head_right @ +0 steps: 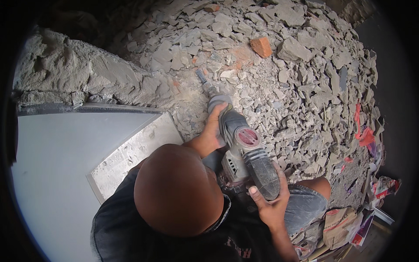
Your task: The person uses a demolition hammer to break apart a concrete wall section, creating a pile of rubble. They then use a hammer to clear debris from the opening.
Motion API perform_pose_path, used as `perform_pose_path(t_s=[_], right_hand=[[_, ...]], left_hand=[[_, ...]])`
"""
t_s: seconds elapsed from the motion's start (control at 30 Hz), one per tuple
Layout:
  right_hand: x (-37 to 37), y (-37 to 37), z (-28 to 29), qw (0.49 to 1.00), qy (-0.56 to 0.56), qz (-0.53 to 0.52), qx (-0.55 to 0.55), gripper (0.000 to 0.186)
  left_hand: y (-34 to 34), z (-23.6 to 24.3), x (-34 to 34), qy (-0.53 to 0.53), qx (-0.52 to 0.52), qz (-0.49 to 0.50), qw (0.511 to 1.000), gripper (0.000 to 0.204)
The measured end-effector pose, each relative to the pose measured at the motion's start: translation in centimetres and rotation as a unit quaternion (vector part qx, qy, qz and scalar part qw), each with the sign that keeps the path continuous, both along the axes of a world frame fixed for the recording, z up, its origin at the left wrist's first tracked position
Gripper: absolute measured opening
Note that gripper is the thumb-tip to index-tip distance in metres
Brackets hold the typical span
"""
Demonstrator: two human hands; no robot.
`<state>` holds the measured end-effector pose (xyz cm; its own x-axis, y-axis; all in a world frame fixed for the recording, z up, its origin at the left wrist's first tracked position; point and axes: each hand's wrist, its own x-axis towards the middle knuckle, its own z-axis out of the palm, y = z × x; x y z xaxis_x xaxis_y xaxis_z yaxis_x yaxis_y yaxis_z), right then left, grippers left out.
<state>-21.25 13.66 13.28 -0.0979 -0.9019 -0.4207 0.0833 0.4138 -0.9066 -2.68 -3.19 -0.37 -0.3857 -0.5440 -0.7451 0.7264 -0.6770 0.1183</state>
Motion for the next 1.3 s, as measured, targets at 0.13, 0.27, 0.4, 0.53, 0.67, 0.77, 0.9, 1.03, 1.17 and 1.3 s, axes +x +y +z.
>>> perform_pose_path(t_s=[0.13,0.27,0.4,0.53,0.67,0.77,0.9,1.03,1.17,1.3], right_hand=[[-0.7,3.0,-2.4,0.994,-0.097,0.049,0.013,0.058],[-1.7,6.7,-4.8,0.978,-0.180,0.042,0.094,0.034],[-1.4,9.8,-5.6,0.984,-0.165,0.033,0.059,0.024],[-1.8,9.9,-3.4,0.985,-0.162,0.033,0.047,0.022],[-2.6,10.5,-2.2,0.989,-0.132,0.061,0.038,0.021],[-3.3,10.3,-1.8,0.987,-0.119,0.098,0.036,0.024],[-2.3,9.9,-1.0,0.986,-0.135,0.092,0.043,0.017],[-1.8,9.8,-1.8,0.982,-0.159,0.078,0.062,0.017],[-1.1,9.0,-3.5,0.981,-0.187,0.017,0.056,0.017],[-1.0,7.4,-3.1,0.967,-0.220,-0.026,0.124,0.021]], left_hand=[[3.0,-0.7,0.9,-0.042,0.007,-0.014,0.999,0.042],[5.5,0.0,0.3,-0.045,0.011,-0.018,0.999,0.038],[7.6,0.9,0.9,-0.085,0.013,-0.036,0.996,0.048],[9.3,1.9,1.5,-0.110,0.013,-0.041,0.993,0.050],[10.3,1.5,1.6,-0.071,0.006,-0.035,0.997,0.051],[10.8,2.8,1.9,-0.058,0.012,-0.034,0.998,0.052],[11.3,3.8,2.7,-0.076,-0.002,-0.048,0.996,0.055],[11.1,3.0,3.0,-0.088,-0.005,-0.048,0.995,0.055],[10.1,1.6,2.8,-0.120,-0.027,-0.049,0.991,0.052],[9.0,-0.4,3.5,-0.101,-0.038,-0.079,0.991,0.050]])
